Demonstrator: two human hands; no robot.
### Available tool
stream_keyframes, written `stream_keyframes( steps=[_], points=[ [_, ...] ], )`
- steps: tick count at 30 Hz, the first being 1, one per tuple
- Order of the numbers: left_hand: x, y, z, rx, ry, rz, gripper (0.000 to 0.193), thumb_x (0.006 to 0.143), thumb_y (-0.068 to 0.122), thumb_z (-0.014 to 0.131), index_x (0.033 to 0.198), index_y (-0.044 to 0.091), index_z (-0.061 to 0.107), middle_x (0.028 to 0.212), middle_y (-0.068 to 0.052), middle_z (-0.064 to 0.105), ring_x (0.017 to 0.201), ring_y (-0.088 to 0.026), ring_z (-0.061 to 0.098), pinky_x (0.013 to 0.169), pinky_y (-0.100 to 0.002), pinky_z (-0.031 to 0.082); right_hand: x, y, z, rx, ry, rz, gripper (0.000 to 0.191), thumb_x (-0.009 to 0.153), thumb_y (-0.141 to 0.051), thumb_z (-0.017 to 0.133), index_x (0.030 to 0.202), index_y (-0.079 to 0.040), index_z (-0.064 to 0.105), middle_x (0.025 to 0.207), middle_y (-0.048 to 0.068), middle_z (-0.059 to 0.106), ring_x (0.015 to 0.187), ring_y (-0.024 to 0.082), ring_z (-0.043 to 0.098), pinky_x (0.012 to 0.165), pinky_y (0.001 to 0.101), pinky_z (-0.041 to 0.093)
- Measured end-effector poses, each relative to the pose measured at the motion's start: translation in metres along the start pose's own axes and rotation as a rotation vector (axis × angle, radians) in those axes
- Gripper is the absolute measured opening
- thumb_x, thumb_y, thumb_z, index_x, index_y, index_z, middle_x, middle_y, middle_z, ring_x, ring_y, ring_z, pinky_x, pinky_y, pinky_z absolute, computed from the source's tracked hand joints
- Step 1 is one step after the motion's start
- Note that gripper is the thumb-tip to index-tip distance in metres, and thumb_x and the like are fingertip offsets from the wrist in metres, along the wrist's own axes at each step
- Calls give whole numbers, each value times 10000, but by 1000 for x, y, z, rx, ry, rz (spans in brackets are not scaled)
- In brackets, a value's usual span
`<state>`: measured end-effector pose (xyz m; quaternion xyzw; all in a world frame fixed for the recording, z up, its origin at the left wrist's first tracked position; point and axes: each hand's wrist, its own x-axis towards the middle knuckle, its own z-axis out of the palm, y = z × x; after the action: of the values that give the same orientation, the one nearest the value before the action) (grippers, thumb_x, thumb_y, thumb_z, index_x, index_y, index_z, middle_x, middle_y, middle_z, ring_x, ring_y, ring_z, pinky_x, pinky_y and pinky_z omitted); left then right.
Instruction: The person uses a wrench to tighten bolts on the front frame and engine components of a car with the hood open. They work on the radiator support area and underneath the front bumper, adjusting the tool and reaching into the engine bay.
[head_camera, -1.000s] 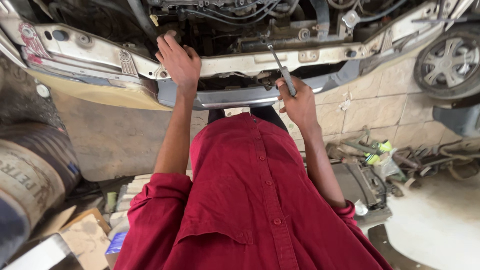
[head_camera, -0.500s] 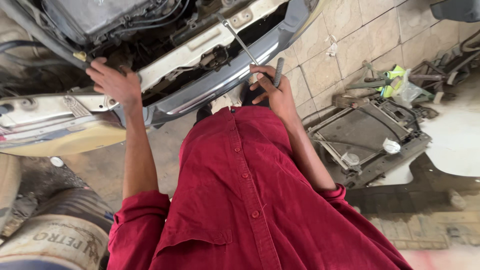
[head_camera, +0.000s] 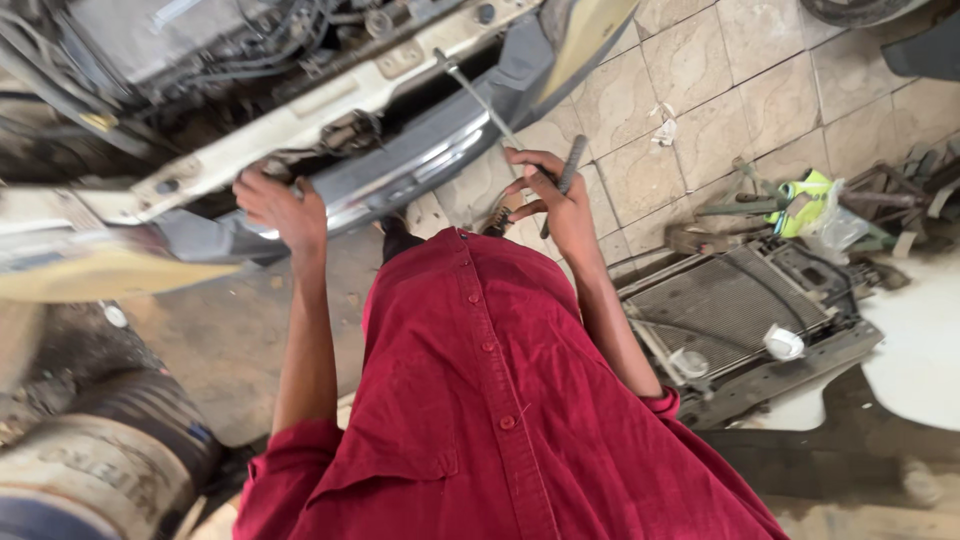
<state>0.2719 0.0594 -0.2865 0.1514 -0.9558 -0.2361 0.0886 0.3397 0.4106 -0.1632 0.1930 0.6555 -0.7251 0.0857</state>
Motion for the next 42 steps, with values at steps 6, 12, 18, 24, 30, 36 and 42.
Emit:
stream_keyframes(
  steps=[6, 12, 18, 24, 30, 36, 42],
  points=[
    [-31, 82, 39, -142, -108, 116, 616, 830, -6, 767, 1331, -45, 411, 1244, -260, 388, 1178, -442, 410, 954, -571, 342, -10, 3, -109, 39, 72, 49, 293, 1045, -136, 524, 1254, 10, 669, 1349, 170, 672, 937, 211, 709, 610, 319, 646],
    [-48, 156, 73, -238, -239, 207, 535, 850, -30, 776, 1296, 51, 492, 1272, -219, 438, 1213, -420, 448, 1015, -514, 400, -13, 4, -184, 16, 92, 135, 286, 1055, -117, 492, 1245, 0, 671, 1358, 177, 664, 924, 202, 694, 634, 321, 643],
    [-48, 222, 125, -412, -467, 159, 347, 936, -4, 724, 1189, 59, 495, 1165, -158, 519, 1102, -337, 564, 932, -456, 512, 34, 11, -205, 85, 22, 160, 276, 1059, -122, 482, 1239, -17, 663, 1377, 179, 667, 918, 204, 700, 653, 317, 639],
    [-26, 297, 172, -898, -966, -444, 380, 1064, 369, 457, 1322, 91, 480, 1209, -157, 691, 1060, -275, 719, 827, -351, 629, 87, 12, -188, 252, -110, 175, 280, 1101, -165, 463, 1297, -30, 611, 1499, 183, 580, 978, 208, 689, 741, 331, 625],
    [-12, 341, 204, -1392, -976, -743, 577, 1088, 452, 337, 1437, 31, 519, 1247, -205, 755, 1067, -294, 774, 915, -399, 618, 113, 10, -201, 533, -104, 326, 324, 1072, -217, 470, 1341, -69, 575, 1466, 190, 581, 922, 231, 690, 759, 352, 584],
    [-22, 369, 215, -1396, -906, -810, 306, 1059, 253, 439, 1247, 61, 586, 1109, -147, 727, 981, -279, 780, 860, -412, 636, 140, 27, -213, 1083, -67, 685, 309, 1098, -254, 546, 1222, 28, 565, 1084, 149, 654, 824, 228, 645, 777, 372, 550],
    [-31, 378, 221, -1186, -759, -710, 138, 1050, 186, 554, 1038, 75, 635, 875, -79, 716, 750, -208, 791, 608, -313, 620, 132, 21, -219, 931, -41, 1009, 356, 1058, -310, 593, 1084, 45, 572, 932, 146, 648, 745, 205, 622, 714, 322, 567]
  ],
)
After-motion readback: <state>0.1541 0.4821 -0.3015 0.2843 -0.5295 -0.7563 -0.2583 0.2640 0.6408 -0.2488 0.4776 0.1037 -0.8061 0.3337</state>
